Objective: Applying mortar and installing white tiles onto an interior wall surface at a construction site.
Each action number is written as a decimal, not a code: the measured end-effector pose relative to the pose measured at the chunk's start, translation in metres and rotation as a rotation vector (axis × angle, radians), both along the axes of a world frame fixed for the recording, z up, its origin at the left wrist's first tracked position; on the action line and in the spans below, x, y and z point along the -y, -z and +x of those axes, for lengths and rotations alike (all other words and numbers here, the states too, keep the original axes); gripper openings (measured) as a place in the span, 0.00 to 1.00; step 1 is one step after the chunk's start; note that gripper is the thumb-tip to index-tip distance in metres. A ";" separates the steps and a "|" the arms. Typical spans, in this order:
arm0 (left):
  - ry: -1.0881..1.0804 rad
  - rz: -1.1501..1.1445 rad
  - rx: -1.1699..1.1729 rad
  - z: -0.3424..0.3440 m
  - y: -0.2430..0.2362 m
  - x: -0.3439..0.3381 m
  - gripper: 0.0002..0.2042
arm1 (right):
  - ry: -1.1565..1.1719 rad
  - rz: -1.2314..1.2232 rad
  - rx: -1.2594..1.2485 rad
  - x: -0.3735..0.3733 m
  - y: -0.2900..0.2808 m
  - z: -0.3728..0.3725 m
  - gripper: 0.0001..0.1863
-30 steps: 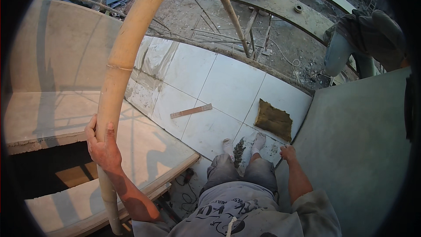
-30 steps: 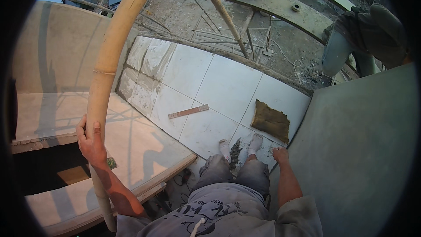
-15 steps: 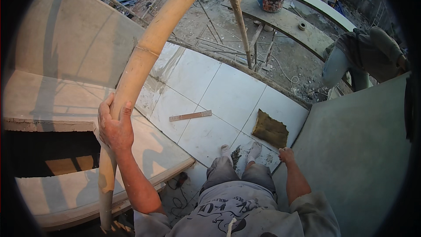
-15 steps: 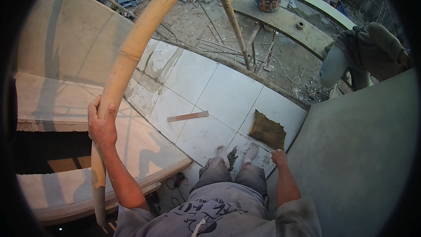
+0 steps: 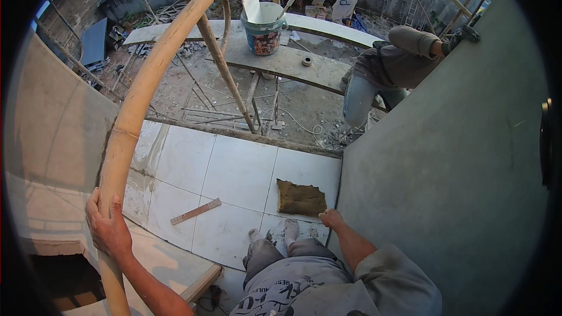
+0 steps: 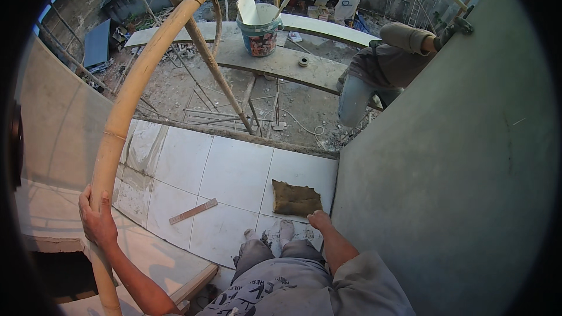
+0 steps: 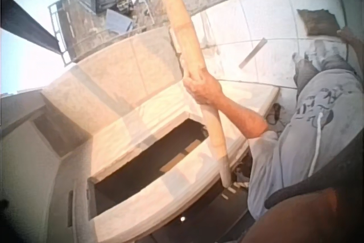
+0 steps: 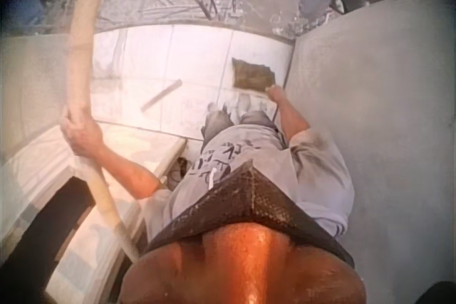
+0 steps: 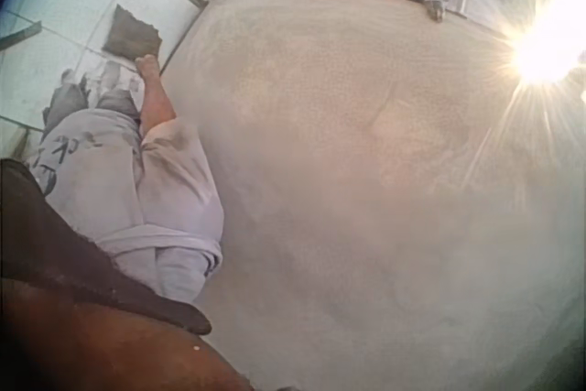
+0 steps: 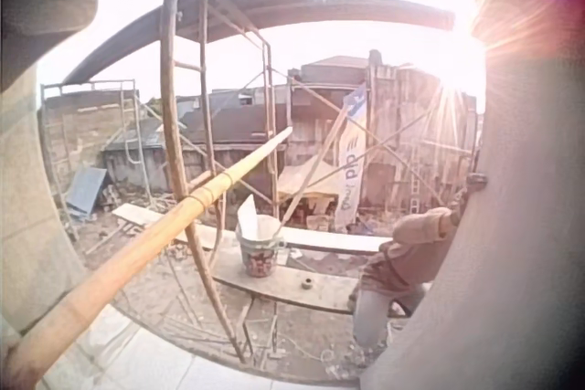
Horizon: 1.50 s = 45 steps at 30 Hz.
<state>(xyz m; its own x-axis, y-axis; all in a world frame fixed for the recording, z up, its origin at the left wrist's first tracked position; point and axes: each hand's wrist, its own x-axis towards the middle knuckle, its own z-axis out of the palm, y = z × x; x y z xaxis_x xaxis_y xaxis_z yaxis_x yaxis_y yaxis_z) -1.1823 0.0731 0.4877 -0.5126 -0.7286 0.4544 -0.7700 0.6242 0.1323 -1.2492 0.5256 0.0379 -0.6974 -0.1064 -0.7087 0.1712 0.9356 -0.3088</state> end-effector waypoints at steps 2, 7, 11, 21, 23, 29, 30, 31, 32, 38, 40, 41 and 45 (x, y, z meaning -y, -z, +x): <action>-0.001 0.007 -0.002 0.001 -0.001 -0.003 0.21 | -0.087 -0.007 -0.020 -0.001 -0.014 -0.004 0.20; -0.009 0.001 0.003 0.007 -0.008 -0.001 0.21 | -0.218 -0.013 -0.042 0.005 -0.015 -0.018 0.19; -0.010 0.016 -0.002 0.010 -0.008 0.000 0.21 | -0.161 -0.131 -0.062 0.005 0.006 -0.024 0.14; 0.045 -0.063 -0.086 0.013 -0.006 0.011 0.19 | 0.104 -0.152 0.252 0.032 -0.018 -0.029 0.13; 0.118 -0.106 -0.132 0.015 -0.003 0.014 0.18 | 0.108 -0.105 0.244 0.043 -0.033 -0.031 0.13; 0.177 -0.113 -0.196 0.011 -0.002 0.012 0.19 | -0.231 -0.195 0.186 0.032 -0.011 -0.055 0.10; 0.161 -0.113 -0.198 0.010 0.000 0.013 0.19 | -0.246 -0.192 0.185 0.038 -0.012 -0.057 0.10; 0.149 -0.056 -0.182 0.014 -0.002 0.013 0.18 | -0.058 -0.164 0.228 0.054 -0.024 -0.056 0.09; 0.139 0.003 -0.168 0.017 -0.003 0.014 0.17 | 0.133 -0.133 0.268 0.066 -0.031 -0.055 0.08; 0.189 -0.052 -0.241 0.018 -0.002 0.016 0.17 | -0.053 -0.063 0.267 0.067 -0.014 -0.066 0.06; 0.195 -0.081 -0.257 0.021 -0.002 0.017 0.18 | -0.180 -0.077 0.224 0.067 -0.010 -0.063 0.06; 0.197 -0.079 -0.259 0.022 -0.001 0.017 0.17 | -0.304 -0.092 0.181 0.067 -0.008 -0.062 0.07; 0.199 -0.019 -0.255 0.020 -0.002 0.016 0.17 | -0.340 -0.048 0.211 0.061 0.004 -0.062 0.10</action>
